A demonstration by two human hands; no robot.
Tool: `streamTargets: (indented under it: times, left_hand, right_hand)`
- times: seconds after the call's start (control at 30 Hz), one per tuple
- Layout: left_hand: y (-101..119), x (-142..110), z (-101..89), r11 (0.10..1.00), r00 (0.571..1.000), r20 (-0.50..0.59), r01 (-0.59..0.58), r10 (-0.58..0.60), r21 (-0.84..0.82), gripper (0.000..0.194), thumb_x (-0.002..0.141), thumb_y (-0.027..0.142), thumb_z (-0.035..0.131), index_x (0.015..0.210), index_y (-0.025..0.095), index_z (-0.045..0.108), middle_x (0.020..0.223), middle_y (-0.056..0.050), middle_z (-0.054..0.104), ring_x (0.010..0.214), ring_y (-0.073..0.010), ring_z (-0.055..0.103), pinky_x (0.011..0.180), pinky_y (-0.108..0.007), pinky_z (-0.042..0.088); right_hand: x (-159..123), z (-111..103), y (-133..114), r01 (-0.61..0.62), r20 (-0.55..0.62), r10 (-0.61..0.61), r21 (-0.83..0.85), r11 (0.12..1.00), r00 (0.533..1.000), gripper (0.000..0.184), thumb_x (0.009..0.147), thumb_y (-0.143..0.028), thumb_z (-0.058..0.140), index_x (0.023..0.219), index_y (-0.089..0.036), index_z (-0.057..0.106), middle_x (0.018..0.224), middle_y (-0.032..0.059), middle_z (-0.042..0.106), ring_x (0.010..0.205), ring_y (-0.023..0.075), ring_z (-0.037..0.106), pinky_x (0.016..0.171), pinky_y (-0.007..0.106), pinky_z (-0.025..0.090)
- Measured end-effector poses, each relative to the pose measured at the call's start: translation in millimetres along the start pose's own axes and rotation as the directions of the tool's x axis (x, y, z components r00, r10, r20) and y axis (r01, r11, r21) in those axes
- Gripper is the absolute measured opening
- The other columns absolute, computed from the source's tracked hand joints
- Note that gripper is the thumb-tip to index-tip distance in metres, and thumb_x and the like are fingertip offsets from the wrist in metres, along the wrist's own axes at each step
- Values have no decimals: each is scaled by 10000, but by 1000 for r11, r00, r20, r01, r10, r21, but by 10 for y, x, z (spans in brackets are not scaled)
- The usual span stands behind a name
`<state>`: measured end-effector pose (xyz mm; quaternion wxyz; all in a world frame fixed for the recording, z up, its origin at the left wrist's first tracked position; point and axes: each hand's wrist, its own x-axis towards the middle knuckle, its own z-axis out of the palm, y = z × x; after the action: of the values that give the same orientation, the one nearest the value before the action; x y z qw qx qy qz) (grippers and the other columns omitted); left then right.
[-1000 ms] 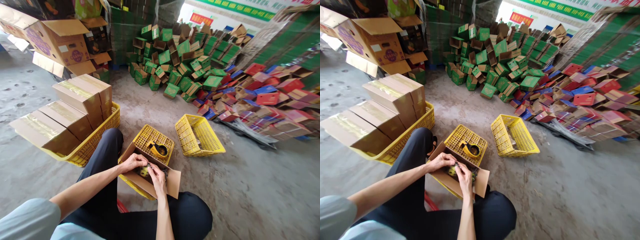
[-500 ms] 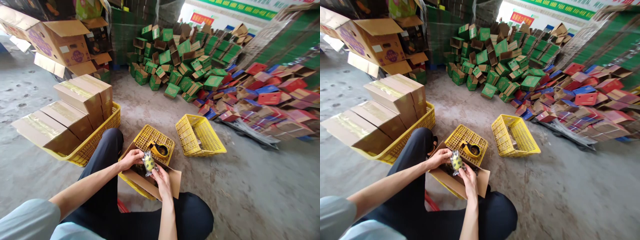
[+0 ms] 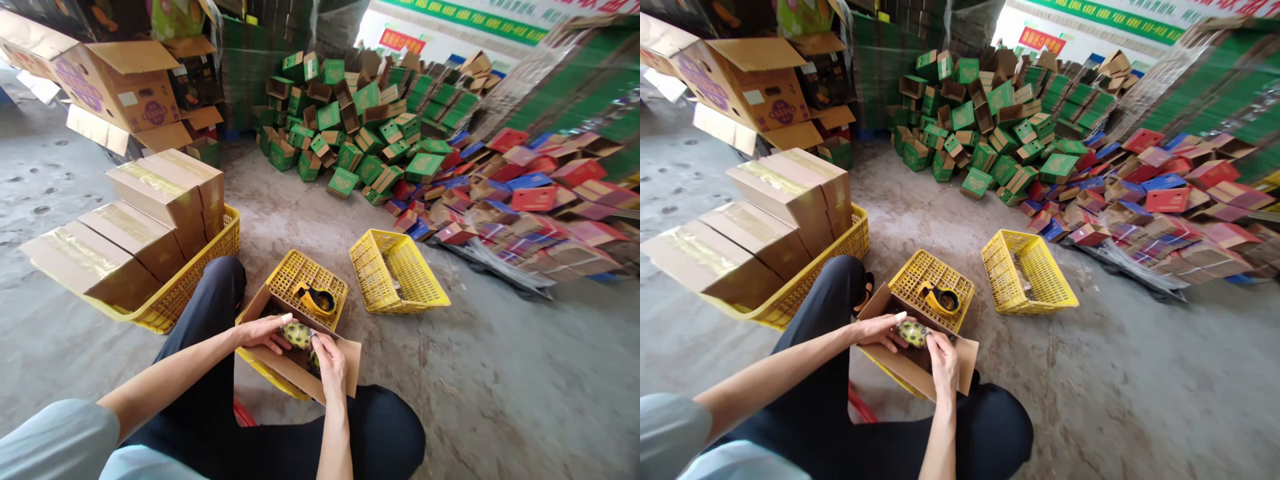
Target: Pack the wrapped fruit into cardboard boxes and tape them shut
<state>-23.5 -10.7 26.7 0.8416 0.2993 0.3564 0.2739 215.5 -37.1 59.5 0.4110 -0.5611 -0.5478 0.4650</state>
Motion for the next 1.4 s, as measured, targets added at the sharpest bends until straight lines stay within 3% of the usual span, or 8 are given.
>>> streamTargets:
  times: [0.1, 0.3, 0.53, 0.63, 0.83, 1.0, 1.13, 1.4]
  left_hand:
    - [12, 19, -24, 1000, 1000, -1, 3, -3, -17, 701, 748, 656, 852, 1252, 188, 719, 1161, -141, 752, 863, -218, 746, 719, -289, 565]
    - [37, -4, -27, 976, 978, 16, -209, 210, -55, 627, 648, 311, 984, 1203, 189, 720, 1152, -89, 724, 912, -180, 707, 830, -303, 539]
    - [60, -42, -14, 880, 919, 105, -394, 380, 264, 578, 658, 284, 968, 1194, 214, 763, 1248, -83, 678, 1100, -231, 651, 988, -342, 481]
    - [70, -46, -13, 844, 900, 116, -434, 419, 314, 607, 633, 271, 981, 1201, 238, 769, 1420, -85, 588, 1258, -267, 587, 1071, -352, 437]
    - [-3, 52, -71, 913, 924, -25, -371, 381, 172, 762, 683, 317, 959, 1373, 228, 649, 1268, -99, 665, 1124, -232, 640, 995, -358, 487]
    - [-125, 165, -225, 932, 939, -136, -280, 316, 229, 606, 734, 356, 874, 1284, 182, 691, 1236, -129, 695, 1051, -237, 669, 874, -340, 521]
    - [-178, 213, -323, 876, 901, -225, -258, 370, 407, 493, 785, 327, 766, 1236, 133, 719, 1201, -136, 725, 1013, -243, 678, 864, -344, 526]
    - [-194, 213, -316, 627, 850, -176, -210, 496, 751, 319, 806, 211, 694, 1109, 204, 794, 1264, -107, 699, 1215, -296, 622, 1106, -405, 457]
  right_hand:
    - [-9, 37, -26, 26, 54, -27, 17, 1000, 998, 406, 878, -568, 744, 1070, -225, 846, 1210, 118, 781, 1155, 324, 714, 1025, 445, 591]
    - [-11, 62, -74, -17, 44, 12, 105, 994, 999, 490, 905, -593, 711, 1260, -262, 776, 1447, 100, 678, 1398, 327, 577, 1158, 490, 493]
    - [-60, 73, -86, -246, 115, 230, 158, 956, 967, 716, 884, -670, 703, 1475, -281, 598, 1361, 123, 731, 1225, 353, 709, 892, 451, 642]
    - [-66, 73, -71, -233, 137, 212, 160, 959, 967, 630, 826, -639, 778, 1316, -254, 687, 1276, 128, 772, 1152, 355, 740, 871, 440, 639]
    - [-42, -4, -23, -101, 73, 91, 139, 985, 993, 405, 785, -609, 810, 919, -241, 707, 1219, 125, 788, 1100, 342, 743, 897, 447, 612]
    - [0, -234, 82, -2, 3, 3, -129, 992, 1000, 342, 819, -571, 758, 889, -239, 722, 1036, 87, 801, 990, 300, 733, 895, 411, 572]
    - [11, -297, 200, 43, -88, -93, -455, 889, 992, 267, 876, -516, 657, 819, -259, 695, 834, 61, 765, 792, 259, 694, 811, 378, 533]
    - [-33, 40, 444, 124, 111, -69, -646, 753, 991, 204, 850, -350, 679, 657, -284, 684, 781, 99, 767, 850, 303, 713, 800, 383, 530]
